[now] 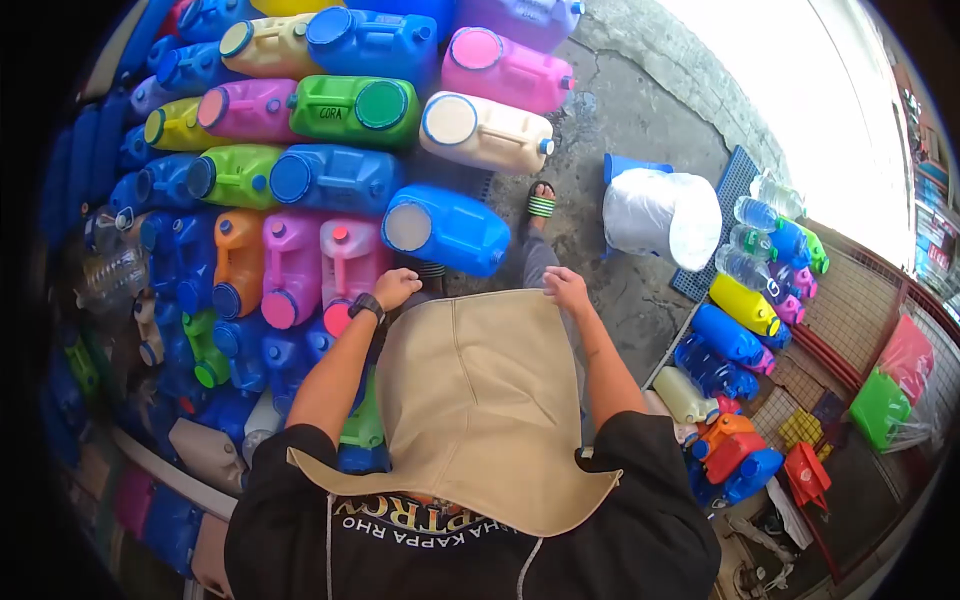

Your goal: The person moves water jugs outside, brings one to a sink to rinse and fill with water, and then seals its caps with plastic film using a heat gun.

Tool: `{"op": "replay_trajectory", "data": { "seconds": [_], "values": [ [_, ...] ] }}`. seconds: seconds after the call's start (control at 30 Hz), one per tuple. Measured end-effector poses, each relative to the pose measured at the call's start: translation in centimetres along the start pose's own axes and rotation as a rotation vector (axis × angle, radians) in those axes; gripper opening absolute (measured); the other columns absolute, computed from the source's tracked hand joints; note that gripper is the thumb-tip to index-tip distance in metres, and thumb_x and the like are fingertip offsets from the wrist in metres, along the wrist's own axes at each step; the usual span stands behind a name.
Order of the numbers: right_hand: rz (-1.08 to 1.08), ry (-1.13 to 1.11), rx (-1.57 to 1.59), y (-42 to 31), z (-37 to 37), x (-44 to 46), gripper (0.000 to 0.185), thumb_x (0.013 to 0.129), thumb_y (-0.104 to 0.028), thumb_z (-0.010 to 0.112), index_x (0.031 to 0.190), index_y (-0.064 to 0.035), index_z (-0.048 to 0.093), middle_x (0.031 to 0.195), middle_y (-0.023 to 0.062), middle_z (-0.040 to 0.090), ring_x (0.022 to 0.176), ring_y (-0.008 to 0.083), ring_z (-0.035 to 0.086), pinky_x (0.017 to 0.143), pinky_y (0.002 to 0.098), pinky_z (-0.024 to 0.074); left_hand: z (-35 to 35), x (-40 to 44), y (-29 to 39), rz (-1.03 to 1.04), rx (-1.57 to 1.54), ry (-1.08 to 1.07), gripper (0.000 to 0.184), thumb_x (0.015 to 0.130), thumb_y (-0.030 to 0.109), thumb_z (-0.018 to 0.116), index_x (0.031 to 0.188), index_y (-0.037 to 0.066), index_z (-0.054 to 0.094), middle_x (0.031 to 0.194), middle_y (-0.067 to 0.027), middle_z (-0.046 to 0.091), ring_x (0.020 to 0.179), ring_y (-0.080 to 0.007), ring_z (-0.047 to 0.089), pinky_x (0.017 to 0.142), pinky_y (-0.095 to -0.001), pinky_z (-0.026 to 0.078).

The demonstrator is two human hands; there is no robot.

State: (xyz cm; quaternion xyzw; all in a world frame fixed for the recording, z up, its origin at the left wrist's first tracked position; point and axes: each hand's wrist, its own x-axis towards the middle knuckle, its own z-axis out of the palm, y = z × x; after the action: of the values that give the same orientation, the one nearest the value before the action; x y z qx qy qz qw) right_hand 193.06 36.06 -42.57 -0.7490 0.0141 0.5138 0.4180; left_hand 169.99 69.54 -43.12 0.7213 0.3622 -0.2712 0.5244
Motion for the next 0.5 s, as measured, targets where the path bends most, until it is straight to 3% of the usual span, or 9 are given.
{"op": "replay_trajectory", "data": {
  "seconds": [0.03,0.1,0.13,0.17,0.23,0.33,0.4,0.47,0.5],
  "values": [
    [-0.012,-0.016,-0.009,1.2,-0.4,4.6,0.035,0.084,-0.021,0.062,0.113,-0.0030,0.057,0.085,0.0039,0.062,0.070,0.0126,0.059,0.056,0.0241,0.0467,0.5,-0.3,-2.3,-0.129,-0.202,0.033,0.034,0.077,0.032,0.062,0.096,0.004,0.066,0.090,-0.0136,0.066,0.083,-0.0226,0.063,0.075,-0.0354,0.048],
    [0.239,-0.048,0.508,1.6,-1.0,12.2,0.055,0.086,-0.038,0.057,0.129,-0.0055,0.044,0.109,0.0122,0.058,0.090,0.0219,0.060,0.070,0.0323,0.0499,1.4,-0.6,-3.6,-0.355,-0.556,0.095,0.038,0.081,0.035,0.060,0.102,0.004,0.063,0.094,-0.0106,0.065,0.081,-0.0178,0.062,0.070,-0.0322,0.047],
    [0.245,-0.067,0.484,0.3,-1.3,14.0,0.055,0.086,-0.038,0.057,0.129,-0.0055,0.044,0.109,0.0122,0.058,0.090,0.0219,0.060,0.070,0.0323,0.0499,1.6,-1.0,-2.5,-0.459,-0.716,0.123,0.041,0.082,0.037,0.059,0.108,0.005,0.060,0.098,-0.0090,0.064,0.081,-0.0161,0.061,0.069,-0.0307,0.046],
    [0.310,-0.005,0.593,-2.3,-0.7,17.1,0.066,0.086,-0.047,0.053,0.135,-0.0075,0.034,0.122,0.0150,0.048,0.102,0.0262,0.054,0.079,0.0364,0.0472,2.0,-0.5,-0.7,-0.499,-0.869,0.175,0.045,0.083,0.039,0.059,0.113,0.007,0.056,0.102,-0.0084,0.062,0.083,-0.0168,0.061,0.069,-0.0303,0.046],
    [0.388,0.038,0.740,-3.3,0.4,21.1,0.089,0.080,-0.068,0.042,0.144,-0.0117,0.014,0.146,0.0182,0.020,0.129,0.0355,0.030,0.102,0.0483,0.0295,4.6,1.0,2.2,-0.576,-1.089,0.200,0.053,0.083,0.044,0.059,0.120,0.009,0.050,0.107,-0.0075,0.060,0.089,-0.0177,0.059,0.074,-0.0318,0.044],
    [0.383,-0.064,0.877,-4.9,-0.6,25.5,0.093,0.079,-0.071,0.040,0.144,-0.0114,0.013,0.145,0.0166,0.023,0.130,0.0364,0.029,0.103,0.0514,0.0245,9.9,6.8,6.3,-0.695,-1.126,0.313,0.059,0.079,0.048,0.063,0.122,0.010,0.048,0.109,-0.0068,0.058,0.098,-0.0185,0.055,0.079,-0.0353,0.041],
    [0.415,0.070,0.876,-5.1,-1.4,29.4,0.091,0.077,-0.074,0.037,0.141,-0.0104,0.024,0.142,0.0156,0.029,0.130,0.0360,0.026,0.104,0.0533,0.0183,13.5,10.8,5.7,-0.602,-1.144,0.479,0.049,0.076,0.043,0.068,0.109,0.010,0.051,0.099,-0.0034,0.057,0.098,-0.0196,0.053,0.079,-0.0370,0.040],
    [0.320,-0.009,0.944,-6.3,-2.9,31.5,0.082,0.079,-0.071,0.039,0.132,-0.0090,0.038,0.132,0.0138,0.043,0.123,0.0340,0.037,0.102,0.0527,0.0243,12.9,12.5,8.2,-0.699,-1.334,0.694,0.035,0.077,0.035,0.069,0.095,0.012,0.050,0.092,-0.0019,0.056,0.087,-0.0166,0.055,0.071,-0.0345,0.042],
    [0.292,-0.011,1.043,-7.6,-2.4,32.0,0.064,0.083,-0.061,0.044,0.120,-0.0093,0.049,0.117,0.0106,0.054,0.111,0.0288,0.050,0.098,0.0481,0.0344,12.7,13.2,8.0,-0.713,-1.333,0.707,0.035,0.077,0.035,0.069,0.095,0.012,0.050,0.092,-0.0019,0.056,0.087,-0.0166,0.055,0.071,-0.0345,0.042]
  ]
}}
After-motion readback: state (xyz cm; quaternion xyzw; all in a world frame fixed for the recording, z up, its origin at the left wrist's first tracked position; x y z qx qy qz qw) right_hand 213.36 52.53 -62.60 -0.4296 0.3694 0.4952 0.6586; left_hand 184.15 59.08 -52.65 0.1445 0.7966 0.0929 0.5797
